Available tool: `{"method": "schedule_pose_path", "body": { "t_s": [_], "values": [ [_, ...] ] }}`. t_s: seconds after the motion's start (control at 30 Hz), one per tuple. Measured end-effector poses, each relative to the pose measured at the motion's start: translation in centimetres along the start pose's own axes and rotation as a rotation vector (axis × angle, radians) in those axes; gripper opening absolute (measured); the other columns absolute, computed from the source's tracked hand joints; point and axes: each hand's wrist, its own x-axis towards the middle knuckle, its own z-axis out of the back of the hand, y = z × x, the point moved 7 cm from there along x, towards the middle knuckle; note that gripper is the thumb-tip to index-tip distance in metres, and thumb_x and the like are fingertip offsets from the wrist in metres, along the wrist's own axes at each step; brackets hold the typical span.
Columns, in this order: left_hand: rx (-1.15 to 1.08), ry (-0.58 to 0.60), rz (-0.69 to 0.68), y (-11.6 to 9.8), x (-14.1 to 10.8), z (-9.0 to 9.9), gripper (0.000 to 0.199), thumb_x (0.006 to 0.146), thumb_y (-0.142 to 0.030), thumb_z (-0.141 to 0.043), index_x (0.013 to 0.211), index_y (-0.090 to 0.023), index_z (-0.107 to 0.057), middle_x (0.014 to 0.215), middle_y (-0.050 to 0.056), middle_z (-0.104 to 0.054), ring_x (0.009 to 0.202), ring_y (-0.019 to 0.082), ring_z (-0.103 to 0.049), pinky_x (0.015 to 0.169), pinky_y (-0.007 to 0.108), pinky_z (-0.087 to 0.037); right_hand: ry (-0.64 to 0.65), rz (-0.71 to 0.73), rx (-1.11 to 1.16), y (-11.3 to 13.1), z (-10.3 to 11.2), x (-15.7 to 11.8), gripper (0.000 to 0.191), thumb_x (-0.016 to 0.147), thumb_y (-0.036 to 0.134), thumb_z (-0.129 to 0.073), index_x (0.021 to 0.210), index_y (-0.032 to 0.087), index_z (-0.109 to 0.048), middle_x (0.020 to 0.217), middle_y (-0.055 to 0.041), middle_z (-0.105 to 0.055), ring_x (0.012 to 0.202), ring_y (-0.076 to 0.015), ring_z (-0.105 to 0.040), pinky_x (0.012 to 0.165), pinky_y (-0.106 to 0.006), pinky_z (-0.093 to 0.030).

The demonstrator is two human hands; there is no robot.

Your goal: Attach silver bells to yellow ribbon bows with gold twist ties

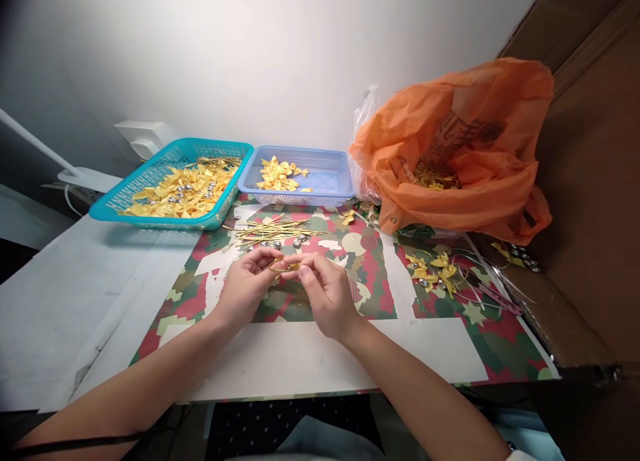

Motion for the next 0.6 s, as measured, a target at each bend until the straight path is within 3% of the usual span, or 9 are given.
{"method": "schedule_pose_path", "body": {
  "t_s": [0.17,0.3,0.6],
  "values": [
    [-0.056,0.085,0.092,0.8,0.0,-0.7,0.026,0.058,-0.027,-0.082,0.075,-0.018,-0.064,0.069,0.0,-0.069,0.066,0.014,-0.064,0.066,0.026,-0.051,-0.095,-0.023,-0.043,-0.2,0.9,0.2,0.024,0.096,0.039,-0.046,0.09,0.022,-0.062,0.097,-0.0046,-0.07,0.086,-0.0178,-0.069,0.082,-0.034,-0.055],
    [-0.11,0.132,0.125,1.2,0.0,-0.9,0.026,0.06,-0.029,-0.082,0.077,-0.017,-0.065,0.073,0.001,-0.072,0.072,0.014,-0.066,0.07,0.026,-0.051,-0.101,-0.019,-0.036,-0.3,1.2,0.3,0.024,0.096,0.038,-0.047,0.089,0.022,-0.063,0.094,-0.0042,-0.069,0.086,-0.0178,-0.067,0.081,-0.034,-0.055],
    [-0.064,0.098,0.12,0.9,0.1,-0.7,0.021,0.059,-0.024,-0.079,0.075,-0.018,-0.067,0.065,-0.002,-0.067,0.064,0.013,-0.063,0.061,0.023,-0.048,-0.076,0.025,-0.085,-0.1,1.1,0.4,0.023,0.097,0.035,-0.045,0.087,0.022,-0.061,0.093,-0.0039,-0.068,0.085,-0.0176,-0.066,0.08,-0.033,-0.054]
  ]
}}
